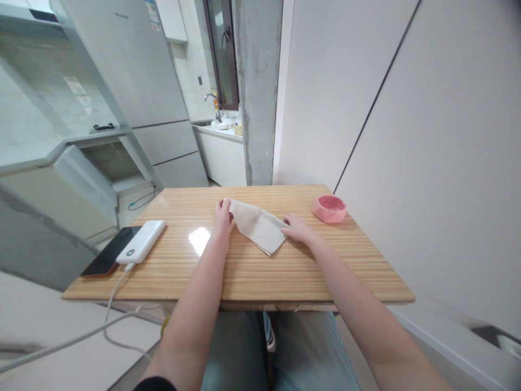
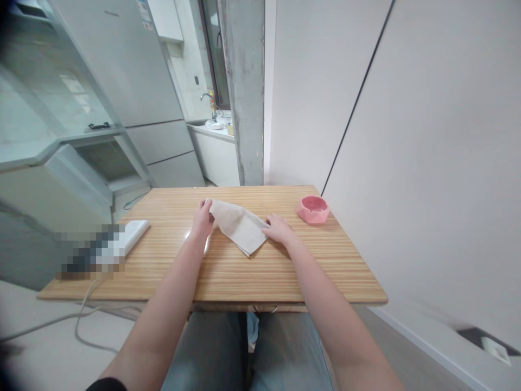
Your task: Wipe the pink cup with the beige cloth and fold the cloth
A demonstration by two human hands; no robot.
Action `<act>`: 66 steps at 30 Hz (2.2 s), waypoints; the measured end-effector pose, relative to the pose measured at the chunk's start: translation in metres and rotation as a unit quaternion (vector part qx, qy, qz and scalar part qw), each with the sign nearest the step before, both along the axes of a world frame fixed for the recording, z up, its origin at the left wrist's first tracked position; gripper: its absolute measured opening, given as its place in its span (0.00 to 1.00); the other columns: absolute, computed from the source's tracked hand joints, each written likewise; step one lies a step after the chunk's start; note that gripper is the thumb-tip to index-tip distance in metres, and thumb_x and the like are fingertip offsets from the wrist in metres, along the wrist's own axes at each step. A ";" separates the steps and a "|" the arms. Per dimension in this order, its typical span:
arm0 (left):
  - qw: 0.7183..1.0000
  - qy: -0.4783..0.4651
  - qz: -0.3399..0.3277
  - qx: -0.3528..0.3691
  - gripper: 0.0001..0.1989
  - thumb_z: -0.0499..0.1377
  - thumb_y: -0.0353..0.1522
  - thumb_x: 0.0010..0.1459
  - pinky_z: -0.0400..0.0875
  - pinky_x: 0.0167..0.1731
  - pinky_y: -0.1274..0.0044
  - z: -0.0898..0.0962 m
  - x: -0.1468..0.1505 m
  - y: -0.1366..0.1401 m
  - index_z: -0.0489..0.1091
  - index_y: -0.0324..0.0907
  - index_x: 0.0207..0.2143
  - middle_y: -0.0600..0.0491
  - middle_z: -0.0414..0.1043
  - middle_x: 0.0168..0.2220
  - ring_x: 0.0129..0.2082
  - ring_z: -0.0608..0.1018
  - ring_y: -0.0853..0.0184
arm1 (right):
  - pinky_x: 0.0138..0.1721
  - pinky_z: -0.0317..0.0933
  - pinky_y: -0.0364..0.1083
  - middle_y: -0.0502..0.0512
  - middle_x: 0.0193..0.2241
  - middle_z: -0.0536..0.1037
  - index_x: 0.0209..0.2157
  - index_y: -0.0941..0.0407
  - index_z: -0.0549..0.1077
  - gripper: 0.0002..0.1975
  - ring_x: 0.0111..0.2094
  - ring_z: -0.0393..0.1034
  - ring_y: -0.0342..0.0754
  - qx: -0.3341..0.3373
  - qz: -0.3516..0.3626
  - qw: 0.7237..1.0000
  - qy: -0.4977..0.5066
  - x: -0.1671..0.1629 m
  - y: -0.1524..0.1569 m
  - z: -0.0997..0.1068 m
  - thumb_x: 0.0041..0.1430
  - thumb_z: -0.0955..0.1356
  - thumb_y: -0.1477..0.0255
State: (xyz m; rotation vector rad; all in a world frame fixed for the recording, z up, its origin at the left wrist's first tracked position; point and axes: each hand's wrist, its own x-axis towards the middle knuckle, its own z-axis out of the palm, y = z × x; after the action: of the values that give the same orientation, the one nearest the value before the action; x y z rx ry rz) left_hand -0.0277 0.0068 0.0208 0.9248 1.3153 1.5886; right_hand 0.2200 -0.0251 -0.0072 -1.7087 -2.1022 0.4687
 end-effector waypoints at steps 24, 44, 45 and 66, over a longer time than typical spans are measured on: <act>0.831 0.522 -0.008 -0.189 0.12 0.52 0.37 0.58 0.67 0.43 0.68 -0.011 -0.019 -0.004 0.64 0.42 0.43 0.40 0.75 0.45 0.48 0.76 0.53 | 0.37 0.62 0.44 0.53 0.32 0.75 0.50 0.59 0.69 0.22 0.33 0.70 0.47 0.044 -0.150 0.984 0.085 0.025 0.020 -0.017 0.51 0.66 0.76; 0.819 0.555 -0.019 -0.147 0.14 0.54 0.31 0.56 0.68 0.41 0.71 -0.009 -0.017 -0.008 0.64 0.42 0.46 0.43 0.75 0.42 0.44 0.77 0.57 | 0.45 0.62 0.46 0.58 0.38 0.77 0.45 0.58 0.72 0.17 0.40 0.71 0.49 0.082 -0.170 0.977 0.103 0.026 0.017 -0.009 0.54 0.62 0.78; 0.819 0.554 -0.013 -0.147 0.16 0.54 0.31 0.56 0.68 0.41 0.71 -0.009 -0.017 -0.009 0.63 0.42 0.48 0.42 0.75 0.43 0.45 0.77 0.56 | 0.45 0.62 0.46 0.58 0.38 0.77 0.45 0.59 0.72 0.17 0.40 0.71 0.49 0.078 -0.169 0.977 0.102 0.026 0.017 -0.008 0.54 0.63 0.78; 0.822 0.557 0.010 -0.116 0.12 0.50 0.37 0.59 0.65 0.36 0.74 -0.011 -0.024 0.000 0.70 0.41 0.32 0.47 0.76 0.35 0.38 0.76 0.61 | 0.38 0.60 0.43 0.54 0.32 0.76 0.44 0.60 0.73 0.16 0.33 0.68 0.46 0.065 -0.151 0.984 0.075 0.026 0.017 -0.008 0.54 0.63 0.78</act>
State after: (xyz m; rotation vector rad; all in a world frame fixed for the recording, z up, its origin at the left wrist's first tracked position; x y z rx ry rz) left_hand -0.0512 0.0066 0.0097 1.7902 2.2179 0.7695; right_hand 0.2461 -0.0082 -0.0155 -1.8145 -1.6928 0.3486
